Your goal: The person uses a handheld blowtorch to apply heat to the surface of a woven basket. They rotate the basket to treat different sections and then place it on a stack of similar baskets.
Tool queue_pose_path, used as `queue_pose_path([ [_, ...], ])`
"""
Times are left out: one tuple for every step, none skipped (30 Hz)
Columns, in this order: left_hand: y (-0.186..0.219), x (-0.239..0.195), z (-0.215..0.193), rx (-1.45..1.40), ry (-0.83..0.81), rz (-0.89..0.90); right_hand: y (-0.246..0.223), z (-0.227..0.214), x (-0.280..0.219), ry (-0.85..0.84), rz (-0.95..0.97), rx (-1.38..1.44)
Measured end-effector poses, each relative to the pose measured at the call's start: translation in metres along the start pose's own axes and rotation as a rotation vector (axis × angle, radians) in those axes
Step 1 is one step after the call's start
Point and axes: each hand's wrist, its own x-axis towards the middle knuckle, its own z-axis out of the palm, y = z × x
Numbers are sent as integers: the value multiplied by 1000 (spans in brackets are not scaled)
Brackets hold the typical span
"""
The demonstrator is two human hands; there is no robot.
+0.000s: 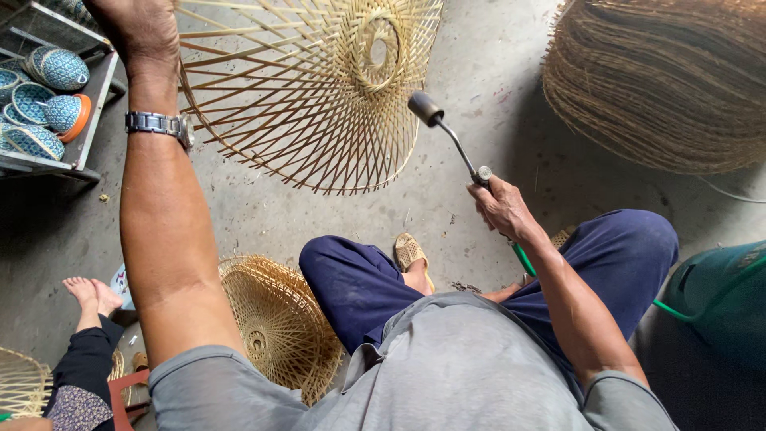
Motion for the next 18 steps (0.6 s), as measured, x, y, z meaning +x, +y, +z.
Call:
queue_pose_path([
  [2,-2,1,-3,-19,15,0,0,1,-16,-43,25],
  [5,-5,2,-4,-39,36,0,0,1,-31,-86,51],
  [7,-2,6,-16,-65,63,-1,0,3,-53,-54,15],
  [12,-2,7,-19,-93,101,-2,-1,4,-74,-21,-20],
  [17,1,12,-31,-116,128,-4,-3,6,-94,8,-58],
  [23,3,13,-41,-142,159,-7,-6,9,-52,4,-37],
  [28,4,15,-35,-142,149,-10,-7,11,-13,4,-15],
  [34,1,17,-24,-144,127,-13,-9,14,26,4,6],
  [40,0,19,-19,-142,97,-17,-11,18,39,-35,32],
  [44,-2,21,-13,-141,67,-22,-13,22,52,-75,59],
  [47,-4,25,0,-120,5,-24,-13,22,62,-107,88],
  [50,-6,28,12,-101,-57,-26,-12,21,21,-156,113],
  [51,-8,32,7,-110,-44,-27,-12,19,-17,-208,138],
  [50,-11,38,2,-119,-31,-28,-13,17,-55,-260,162],
  [50,-12,42,-4,-122,-14,-30,-16,13,-89,-251,96],
  [49,-13,46,21,-118,-13,-31,-19,6,-122,-242,30],
  [46,-16,51,47,-112,-13,-30,-22,1,-156,-232,-38],
  [44,-19,56,73,-106,-13,-29,-26,-3,-155,-208,-28],
])
